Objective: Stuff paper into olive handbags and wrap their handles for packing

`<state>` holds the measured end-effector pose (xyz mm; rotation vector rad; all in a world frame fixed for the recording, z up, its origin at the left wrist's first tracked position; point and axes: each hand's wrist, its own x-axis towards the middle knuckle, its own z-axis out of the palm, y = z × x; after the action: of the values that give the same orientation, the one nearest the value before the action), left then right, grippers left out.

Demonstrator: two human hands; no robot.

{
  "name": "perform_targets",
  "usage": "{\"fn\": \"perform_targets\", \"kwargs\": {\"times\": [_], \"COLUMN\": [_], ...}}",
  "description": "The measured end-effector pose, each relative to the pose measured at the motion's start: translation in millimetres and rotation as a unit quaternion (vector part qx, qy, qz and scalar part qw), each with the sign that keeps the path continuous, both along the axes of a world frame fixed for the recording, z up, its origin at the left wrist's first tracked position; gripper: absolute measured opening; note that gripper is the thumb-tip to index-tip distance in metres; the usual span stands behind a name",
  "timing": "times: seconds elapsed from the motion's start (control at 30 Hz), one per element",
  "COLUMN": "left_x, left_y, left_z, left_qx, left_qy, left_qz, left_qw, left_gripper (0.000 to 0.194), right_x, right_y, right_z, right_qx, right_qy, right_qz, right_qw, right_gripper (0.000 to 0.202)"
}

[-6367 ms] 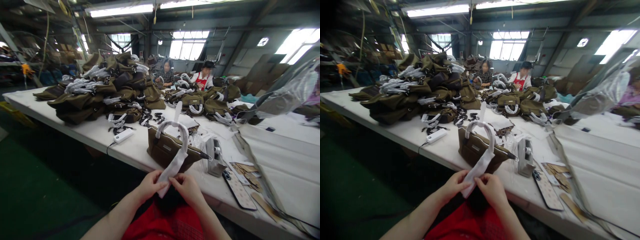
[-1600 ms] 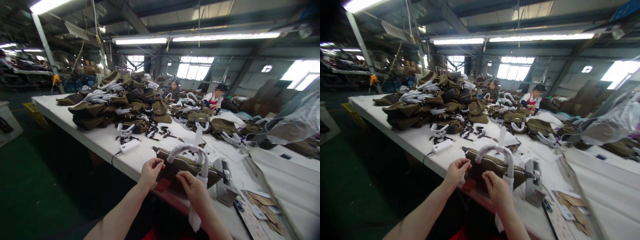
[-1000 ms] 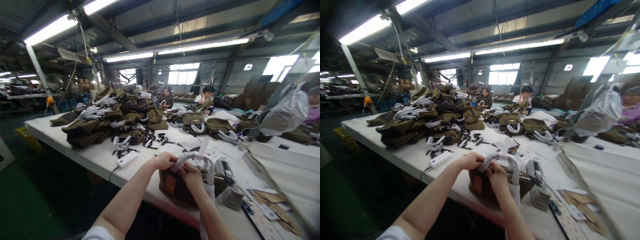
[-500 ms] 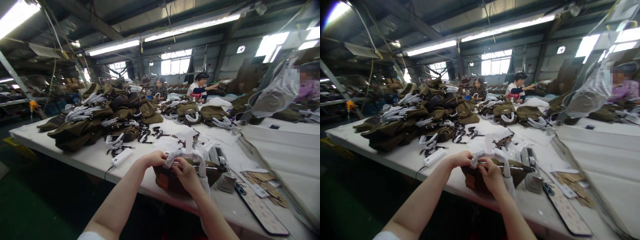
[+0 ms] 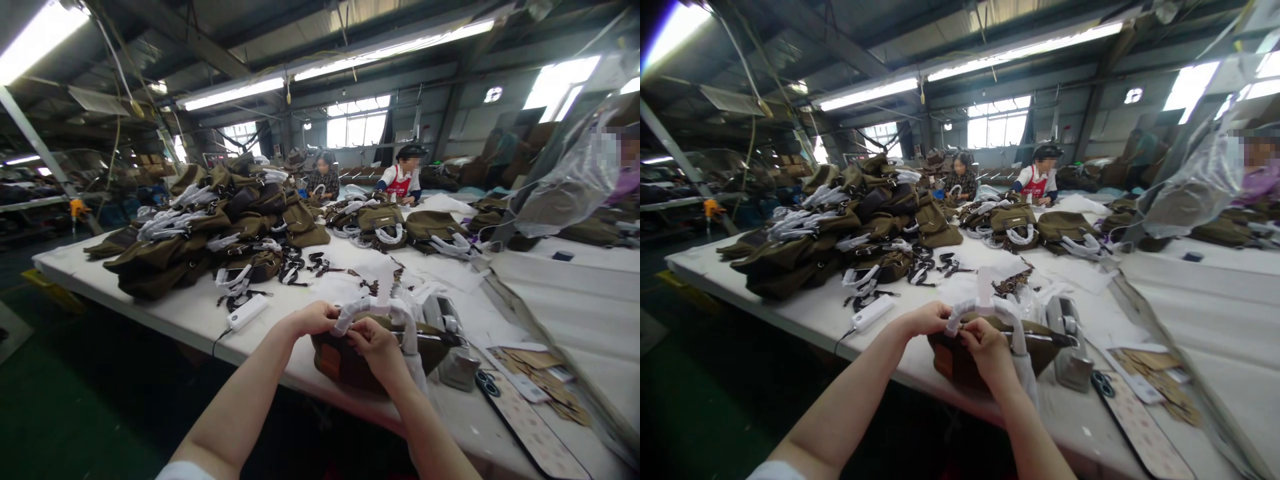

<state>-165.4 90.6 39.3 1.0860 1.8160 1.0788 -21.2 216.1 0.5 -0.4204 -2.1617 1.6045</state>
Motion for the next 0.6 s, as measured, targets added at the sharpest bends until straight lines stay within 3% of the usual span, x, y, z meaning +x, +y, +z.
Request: {"fn": "perform_targets", "kwargs": {"times": [0.23, 0.4, 0.6], "left_x": [-3, -2, 1], "left_y": [-2, -6, -12], "left_z": [-3.0, -2.2, -7.2], "left_qx": [-0.014, -0.025, -0.005], "left_qy": [0.060, 0.118, 0.188], "left_qz": [-0.005, 0.019, 0.040], "left_qw": [0.998, 0.993, 0.981], "left_gripper": [0.037, 0.029, 0.034], "right_x": [-3, -9, -15], "right_y": [0, 3, 10], "right_z": [2.0, 1.0, -1.7], "right_qx": [-0.017, -0.023, -0.052], "right_qy": [-0.034, -0.066, -0.093], "right_qz": [0.009, 0.027, 0.051], "right_qw": [0.999, 0.997, 0.993], "right_gripper": [0.024, 0.030, 0.032]}}
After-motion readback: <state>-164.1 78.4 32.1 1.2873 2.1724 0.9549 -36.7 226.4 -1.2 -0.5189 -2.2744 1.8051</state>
